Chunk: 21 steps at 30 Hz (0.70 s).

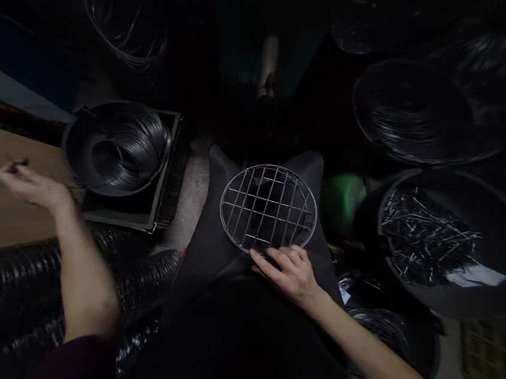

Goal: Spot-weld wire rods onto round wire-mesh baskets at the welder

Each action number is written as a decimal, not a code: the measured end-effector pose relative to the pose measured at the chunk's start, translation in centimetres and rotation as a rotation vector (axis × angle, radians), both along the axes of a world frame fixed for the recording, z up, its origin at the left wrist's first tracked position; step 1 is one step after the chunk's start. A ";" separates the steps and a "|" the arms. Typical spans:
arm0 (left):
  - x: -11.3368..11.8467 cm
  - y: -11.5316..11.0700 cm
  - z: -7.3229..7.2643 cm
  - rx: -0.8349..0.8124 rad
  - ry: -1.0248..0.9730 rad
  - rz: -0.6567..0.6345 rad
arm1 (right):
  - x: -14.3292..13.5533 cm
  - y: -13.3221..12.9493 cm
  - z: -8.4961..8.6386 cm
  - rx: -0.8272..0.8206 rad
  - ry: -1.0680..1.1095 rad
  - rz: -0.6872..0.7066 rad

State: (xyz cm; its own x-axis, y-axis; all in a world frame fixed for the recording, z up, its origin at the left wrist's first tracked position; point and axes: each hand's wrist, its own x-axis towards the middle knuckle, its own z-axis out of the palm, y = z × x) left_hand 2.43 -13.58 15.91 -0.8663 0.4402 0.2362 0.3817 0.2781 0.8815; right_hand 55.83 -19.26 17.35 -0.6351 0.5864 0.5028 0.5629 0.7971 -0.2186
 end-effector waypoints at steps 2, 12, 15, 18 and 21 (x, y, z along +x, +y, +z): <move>2.0 -1.1 1.2 0.168 0.030 0.119 | 0.9 0.3 0.7 -0.058 0.070 -0.050; 24.6 6.6 -3.0 0.005 -0.689 -0.998 | 2.1 6.4 3.0 -0.909 0.742 -0.524; 27.5 8.0 -3.1 -0.111 -0.539 -1.182 | 2.3 6.8 2.6 -1.116 0.889 -0.497; 27.7 8.8 -2.6 -0.180 -0.501 -1.257 | 3.2 7.0 1.3 -1.048 0.876 -0.653; 27.3 9.6 -2.4 -0.238 -0.642 -1.329 | 3.9 7.3 -0.8 -0.824 0.776 -0.779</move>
State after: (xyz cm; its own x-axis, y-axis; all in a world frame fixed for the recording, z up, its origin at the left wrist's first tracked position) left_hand 29.77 -3.95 13.50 0.2614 0.9425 -0.2083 0.0399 0.2051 0.9779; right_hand 59.75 -11.97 16.55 0.2742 0.9575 -0.0892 0.3180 -0.1779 -0.9312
